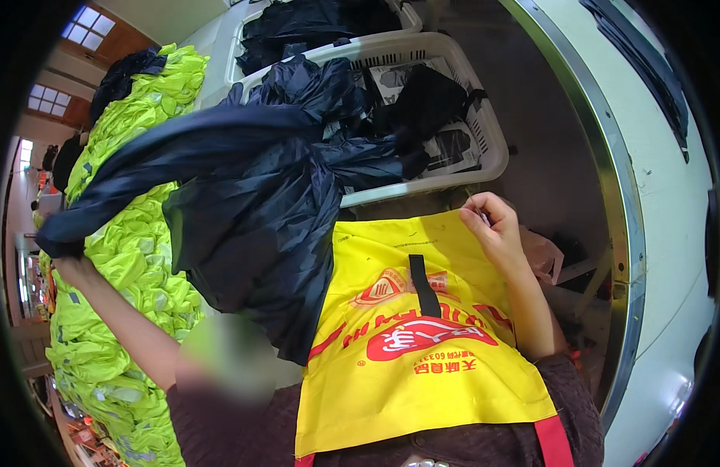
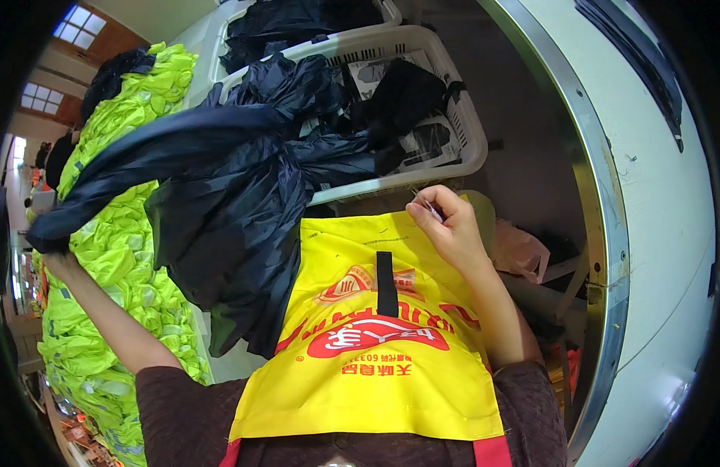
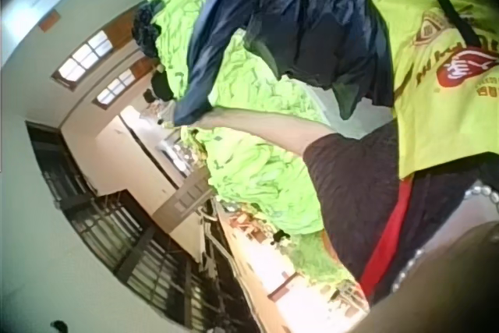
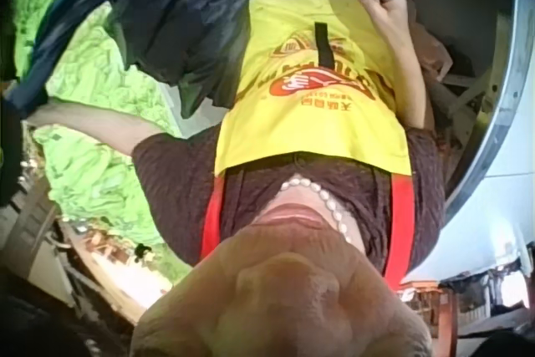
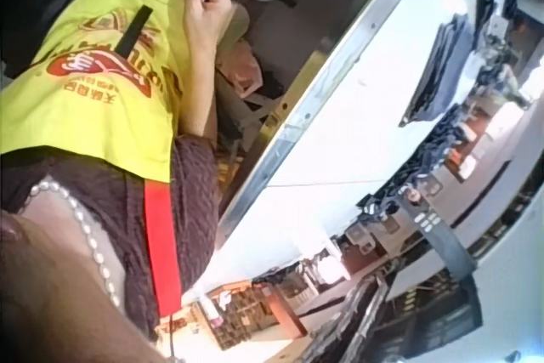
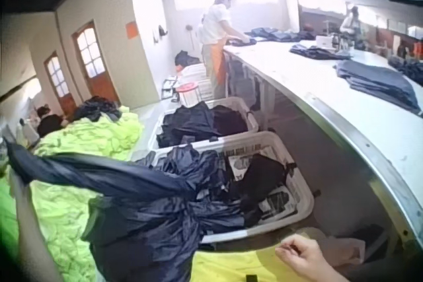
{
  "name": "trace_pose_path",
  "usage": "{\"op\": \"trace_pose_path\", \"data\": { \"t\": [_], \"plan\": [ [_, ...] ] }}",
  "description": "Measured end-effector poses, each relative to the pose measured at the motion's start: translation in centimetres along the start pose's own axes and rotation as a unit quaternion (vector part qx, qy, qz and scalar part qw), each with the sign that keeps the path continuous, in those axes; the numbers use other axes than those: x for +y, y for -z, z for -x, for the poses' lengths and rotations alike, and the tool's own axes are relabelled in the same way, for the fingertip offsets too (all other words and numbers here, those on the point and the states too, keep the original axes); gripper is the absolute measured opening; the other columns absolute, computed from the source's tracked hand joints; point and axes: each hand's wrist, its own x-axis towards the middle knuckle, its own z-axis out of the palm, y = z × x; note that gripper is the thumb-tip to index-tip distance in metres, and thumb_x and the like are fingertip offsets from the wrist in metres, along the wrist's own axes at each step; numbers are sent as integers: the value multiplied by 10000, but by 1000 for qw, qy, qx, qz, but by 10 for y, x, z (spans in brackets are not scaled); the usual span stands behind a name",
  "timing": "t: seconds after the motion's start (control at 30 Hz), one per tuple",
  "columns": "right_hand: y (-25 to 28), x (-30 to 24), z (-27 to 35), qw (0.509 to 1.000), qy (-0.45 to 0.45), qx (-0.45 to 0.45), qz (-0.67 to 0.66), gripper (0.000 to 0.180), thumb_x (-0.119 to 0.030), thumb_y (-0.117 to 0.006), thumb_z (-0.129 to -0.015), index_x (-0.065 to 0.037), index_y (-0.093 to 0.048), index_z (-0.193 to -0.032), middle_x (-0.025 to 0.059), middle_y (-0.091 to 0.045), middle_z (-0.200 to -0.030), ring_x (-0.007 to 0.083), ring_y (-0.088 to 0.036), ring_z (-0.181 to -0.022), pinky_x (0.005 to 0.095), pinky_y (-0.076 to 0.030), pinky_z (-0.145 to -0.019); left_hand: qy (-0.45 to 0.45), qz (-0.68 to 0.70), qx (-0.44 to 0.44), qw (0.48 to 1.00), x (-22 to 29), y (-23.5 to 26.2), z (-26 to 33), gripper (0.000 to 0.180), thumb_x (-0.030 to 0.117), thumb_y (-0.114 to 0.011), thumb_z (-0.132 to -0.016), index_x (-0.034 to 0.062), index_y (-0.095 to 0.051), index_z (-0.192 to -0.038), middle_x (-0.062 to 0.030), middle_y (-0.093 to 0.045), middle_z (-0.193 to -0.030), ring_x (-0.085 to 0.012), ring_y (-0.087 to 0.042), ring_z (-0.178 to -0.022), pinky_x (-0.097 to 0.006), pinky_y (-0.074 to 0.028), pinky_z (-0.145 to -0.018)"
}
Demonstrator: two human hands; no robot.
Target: The person uses scissors to cut the edges of dark blue fabric pieces one at a time. They repeatedly pick up a piece, trim its edges, and place it into a white basket. The person also folds a larger piece of fabric on the table.
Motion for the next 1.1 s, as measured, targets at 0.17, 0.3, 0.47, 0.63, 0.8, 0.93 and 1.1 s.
{"op": "trace_pose_path", "data": {
  "t": [0.17, 0.3, 0.47, 0.63, 0.8, 0.93, 1.1],
  "plan": [
    [4, 41, 4, 996, -84, -1, -8, 159, -175, -598, -848, -32, -545, -805, -36, -455, -641, 43, -386, -589, 200, -321, -531, 26, -206, 409, 888, -80, 46, 71, 338, 157, -498, -858, -39, -505, -1133, -179, -550, -1109, -278, -560, -908, -388, -443, -802],
    [0, 72, 1, 993, -120, -3, -22, 132, -150, -592, -845, -32, -543, -809, -48, -428, -644, 45, -370, -596, 196, -315, -538, -173, -310, 245, 902, -138, -157, 177, 257, 142, -522, -839, -32, -541, -1028, -143, -568, -1044, -248, -518, -975, -369, -423, -820],
    [13, 117, -7, 975, -73, 44, 204, 138, -133, -602, -815, -14, -566, -876, 141, -571, -678, 209, -555, -574, 301, -424, -542, -82, -269, -481, 830, -200, -400, 308, 237, 112, -620, -766, 31, -603, -987, -140, -601, -1000, -275, -552, -994, -339, -421, -869],
    [34, 145, 1, 963, -177, 81, 186, 169, -106, -600, -796, -27, -582, -944, 158, -618, -756, 285, -619, -694, 321, -473, -597, -208, -368, -490, 763, -363, -468, 349, 394, 85, -606, -745, 29, -515, -1124, -167, -537, -1117, -307, -489, -1081, -379, -409, -883],
    [32, 153, 0, 954, -149, 37, 256, 170, -158, -550, -839, -30, -582, -947, 179, -618, -814, 313, -616, -751, 354, -479, -616, -26, -566, -597, 567, -425, -485, 350, 508, 145, -583, -743, 79, -442, -1227, -153, -591, -1024, -316, -572, -943, -409, -457, -808],
    [33, 186, -9, 969, -183, 158, 49, 246, -262, -495, -890, -37, -586, -933, 94, -607, -749, 204, -585, -632, 293, -446, -527, 308, -209, -547, 750, -387, -506, 327, 191, 135, -501, -774, 14, -647, -802, -132, -641, -785, -253, -613, -751, -317, -460, -689],
    [17, 182, -53, 858, -348, 155, -345, 278, -320, -468, -914, -70, -586, -942, -38, -507, -664, 41, -442, -531, 184, -362, -453, -118, -248, -598, 753, -369, -499, 322, 176, 167, -574, -777, 44, -618, -895, -125, -603, -919, -266, -571, -894, -338, -448, -763]
  ]
}}
